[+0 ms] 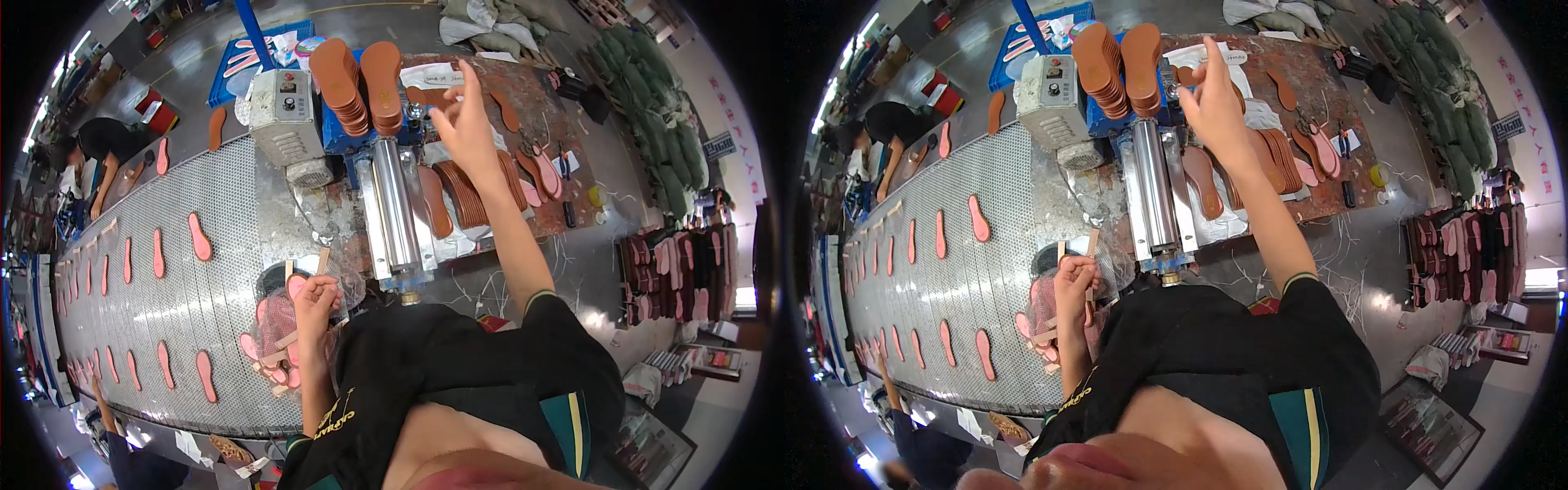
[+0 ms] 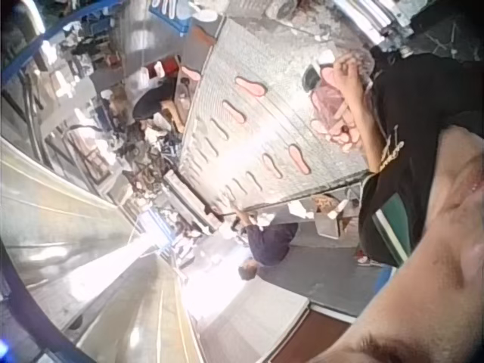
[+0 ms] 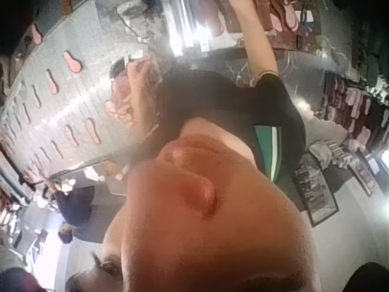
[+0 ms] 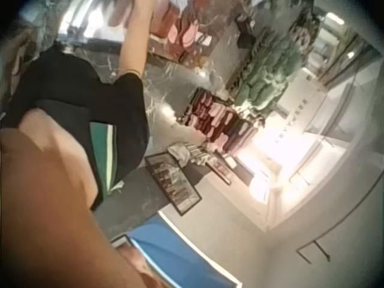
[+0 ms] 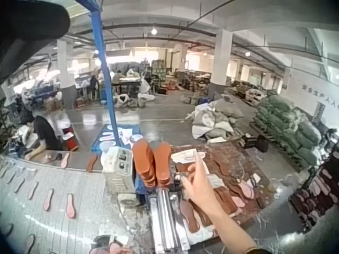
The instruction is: The worker is feeding shoe soles through a roller-based glue applicator machine and then placing them onto a mesh conveyor belt.
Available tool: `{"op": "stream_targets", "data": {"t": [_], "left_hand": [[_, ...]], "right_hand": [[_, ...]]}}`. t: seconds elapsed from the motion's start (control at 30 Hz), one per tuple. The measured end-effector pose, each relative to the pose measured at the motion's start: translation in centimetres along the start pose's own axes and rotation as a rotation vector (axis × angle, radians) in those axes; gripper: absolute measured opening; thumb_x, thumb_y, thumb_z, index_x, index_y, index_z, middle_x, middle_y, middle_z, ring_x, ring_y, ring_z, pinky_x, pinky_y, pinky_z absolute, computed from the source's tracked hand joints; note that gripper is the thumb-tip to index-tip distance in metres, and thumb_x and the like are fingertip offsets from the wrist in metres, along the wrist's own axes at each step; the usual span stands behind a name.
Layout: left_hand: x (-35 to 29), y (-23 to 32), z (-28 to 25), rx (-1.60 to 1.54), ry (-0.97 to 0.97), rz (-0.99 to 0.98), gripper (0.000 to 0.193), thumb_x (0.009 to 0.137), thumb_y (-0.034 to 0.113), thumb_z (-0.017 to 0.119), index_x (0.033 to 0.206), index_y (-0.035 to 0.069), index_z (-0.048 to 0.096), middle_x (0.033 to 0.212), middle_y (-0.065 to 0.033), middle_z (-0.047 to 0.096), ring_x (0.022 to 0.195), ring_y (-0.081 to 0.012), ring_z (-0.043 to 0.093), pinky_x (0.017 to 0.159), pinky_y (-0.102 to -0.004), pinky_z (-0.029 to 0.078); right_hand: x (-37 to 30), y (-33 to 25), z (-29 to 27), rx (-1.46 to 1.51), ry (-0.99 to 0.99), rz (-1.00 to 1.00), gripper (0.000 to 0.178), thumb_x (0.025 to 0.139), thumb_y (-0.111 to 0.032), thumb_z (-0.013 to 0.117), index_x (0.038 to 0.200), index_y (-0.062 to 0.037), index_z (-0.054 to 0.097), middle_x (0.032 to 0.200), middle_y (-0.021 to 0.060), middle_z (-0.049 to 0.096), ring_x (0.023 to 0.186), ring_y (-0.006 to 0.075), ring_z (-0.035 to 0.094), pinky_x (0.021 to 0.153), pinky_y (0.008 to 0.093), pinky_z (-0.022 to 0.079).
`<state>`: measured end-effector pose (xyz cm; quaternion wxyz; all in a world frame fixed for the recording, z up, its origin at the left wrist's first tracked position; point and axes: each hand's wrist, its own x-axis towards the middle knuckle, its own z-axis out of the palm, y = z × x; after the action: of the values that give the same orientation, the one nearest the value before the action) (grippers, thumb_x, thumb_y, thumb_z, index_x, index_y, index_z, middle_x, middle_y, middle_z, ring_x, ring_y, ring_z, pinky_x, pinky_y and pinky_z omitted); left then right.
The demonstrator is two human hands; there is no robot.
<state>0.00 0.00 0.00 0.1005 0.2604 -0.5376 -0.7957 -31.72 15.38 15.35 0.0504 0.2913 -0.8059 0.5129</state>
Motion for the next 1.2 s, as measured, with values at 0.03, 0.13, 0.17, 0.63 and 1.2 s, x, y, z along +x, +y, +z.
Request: {"op": "stream_targets", "data": {"t": [0.03, 0.13, 0.17, 0.63, 1.2], "left_hand": [[-0.1, -0.3, -0.1, 0.001, 0.027, 0.002, 0.01, 0.089, 0.006, 0.058, 0.098, 0.001, 0.059, 0.071, -0.0027, 0.059, 0.059, -0.0079, 0.052, 0.056, -0.0192, 0.042], [-0.2, -0.4, -0.7, 0.017, 0.064, 0.016, 0.009, 0.089, 0.006, 0.056, 0.096, 0.002, 0.059, 0.068, 0.0, 0.057, 0.057, -0.0056, 0.05, 0.053, -0.0181, 0.039], [-0.2, -0.4, -0.7, 0.026, 0.071, 0.023, 0.008, 0.09, 0.006, 0.056, 0.096, 0.002, 0.06, 0.067, 0.0014, 0.056, 0.057, -0.0043, 0.049, 0.053, -0.0173, 0.039], [0.2, -1.0, -1.4, 0.039, 0.086, -0.002, 0.012, 0.092, 0.006, 0.05, 0.098, 0.001, 0.058, 0.068, -0.001, 0.056, 0.058, -0.0057, 0.048, 0.055, -0.0182, 0.037], [6.3, 2.6, 1.3, 1.037, -0.258, 0.403, 0.05, 0.073, 0.007, 0.068, 0.12, 0.002, 0.053, 0.113, -0.0188, 0.059, 0.105, -0.0324, 0.057, 0.093, -0.0337, 0.043]], "right_hand": [[1.2, 1.5, 0.7, -0.097, 0.003, -0.024, 0.078, 0.077, -0.034, 0.069, 0.138, -0.004, 0.03, 0.121, 0.0211, 0.051, 0.108, 0.0311, 0.055, 0.089, 0.0421, 0.045], [2.2, 3.5, 4.3, -0.247, -0.02, -0.083, 0.076, 0.077, -0.038, 0.068, 0.135, -0.0017, 0.034, 0.116, 0.0216, 0.052, 0.105, 0.0365, 0.054, 0.087, 0.041, 0.046], [2.5, 3.8, 5.6, -0.306, -0.05, -0.114, 0.076, 0.077, -0.04, 0.069, 0.133, -0.0007, 0.035, 0.113, 0.0214, 0.052, 0.102, 0.0377, 0.054, 0.085, 0.0405, 0.047], [3.4, 4.8, 6.6, -0.185, 0.115, -0.165, 0.052, 0.076, -0.035, 0.07, 0.116, -0.0045, 0.057, 0.112, 0.0143, 0.06, 0.103, 0.0301, 0.054, 0.089, 0.0389, 0.044], [-13.9, 19.9, -4.4, 0.401, 0.266, 0.391, 0.017, 0.07, -0.006, 0.041, 0.068, -0.0048, 0.058, 0.07, -0.0007, 0.054, 0.06, 0.0079, 0.048, 0.053, 0.0198, 0.035]]}}
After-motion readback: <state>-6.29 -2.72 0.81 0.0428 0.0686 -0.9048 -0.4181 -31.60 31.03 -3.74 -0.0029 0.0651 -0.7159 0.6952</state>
